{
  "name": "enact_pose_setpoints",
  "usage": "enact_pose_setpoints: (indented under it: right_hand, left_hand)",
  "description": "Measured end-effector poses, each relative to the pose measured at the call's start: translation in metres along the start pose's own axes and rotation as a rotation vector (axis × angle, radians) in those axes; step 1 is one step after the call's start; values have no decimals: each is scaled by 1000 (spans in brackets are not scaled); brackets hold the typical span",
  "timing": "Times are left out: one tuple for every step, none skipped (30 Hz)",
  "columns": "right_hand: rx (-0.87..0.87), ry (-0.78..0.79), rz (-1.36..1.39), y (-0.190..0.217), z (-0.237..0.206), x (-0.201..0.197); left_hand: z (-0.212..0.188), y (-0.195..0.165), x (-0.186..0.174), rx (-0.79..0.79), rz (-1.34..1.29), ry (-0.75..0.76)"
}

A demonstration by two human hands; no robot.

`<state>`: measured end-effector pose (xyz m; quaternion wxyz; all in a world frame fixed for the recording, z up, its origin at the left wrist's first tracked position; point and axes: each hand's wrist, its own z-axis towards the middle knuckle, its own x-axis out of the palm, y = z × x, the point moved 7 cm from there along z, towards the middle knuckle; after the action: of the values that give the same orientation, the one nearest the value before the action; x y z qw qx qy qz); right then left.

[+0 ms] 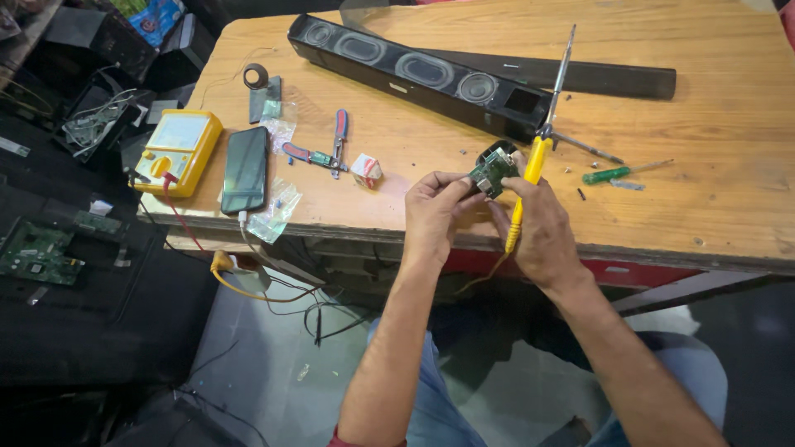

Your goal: The person solders components on a small green circuit board with a soldering iron, holding the board over the workbench. They then set the board down, handle the multimeter and its probes, and prepare the test leads to check the board.

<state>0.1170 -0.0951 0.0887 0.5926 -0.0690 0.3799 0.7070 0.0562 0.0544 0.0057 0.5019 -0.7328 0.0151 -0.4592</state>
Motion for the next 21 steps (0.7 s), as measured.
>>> enact_pose_setpoints:
  right_hand:
    - [-7,2,-10,-1,0,1]
    - [-14,4,-20,-1,-1,2]
    - [-22,0,-25,-1,-1,1]
    - [-29,-5,-31,0,-2,1]
    - [-36,-10,-37,1,-3,1]
    - [-28,-12,-46,1,-3,0]
    - [-19,-14,-55,1,-3,0]
    - [-10,-15,-65,1,-4,0]
    - [-6,-17,-65,1,-4,1]
    - [-3,-19,-65,1,-4,0]
    - [-1,-21,-64,1,-3,0]
    - [-1,-22,-64,1,-3,1]
    - [-1,-22,-65,1,-3,1]
    - [-2,-21,-65,1,-3,1]
    - [4,-18,-66,0,-4,1]
    - [9,-14,-67,-1,-4,1]
    - [13,-12,-68,-1,-3,1]
    - [13,-22,-64,-1,-3,0]
    - [13,-30,-59,-1,-4,-1]
    - [13,-39,-53,0,-4,-1]
    - [12,-38,-59,0,-4,-1]
  left_hand:
    - [0,1,0,-4,-2,1]
    - [0,1,-1,-8,-4,0]
    - [0,2,-1,-10,-5,0]
    - [0,2,-2,-14,-5,3]
    - [1,2,-3,-17,-6,7]
    - [1,2,-3,-20,-5,11]
    - [1,3,-3,-24,-1,13]
    - [1,3,-4,-27,3,14]
    - [1,3,-4,-30,7,14]
    - [1,3,-3,-24,6,16]
    - [0,2,-2,-18,5,17]
    - [0,1,-1,-13,5,19]
    - [-1,0,-1,-11,8,10]
    - [-3,-1,0,-9,12,1]
    - [-4,-2,1,-7,16,-8]
    - [-6,-3,2,3,46,-12]
    - [-8,-5,2,13,76,-14]
    - [-10,-6,4,22,105,-17]
    - [-12,-7,5,32,117,-17]
    - [-13,-8,6,42,129,-17]
    - [-14,-9,7,53,142,-17]
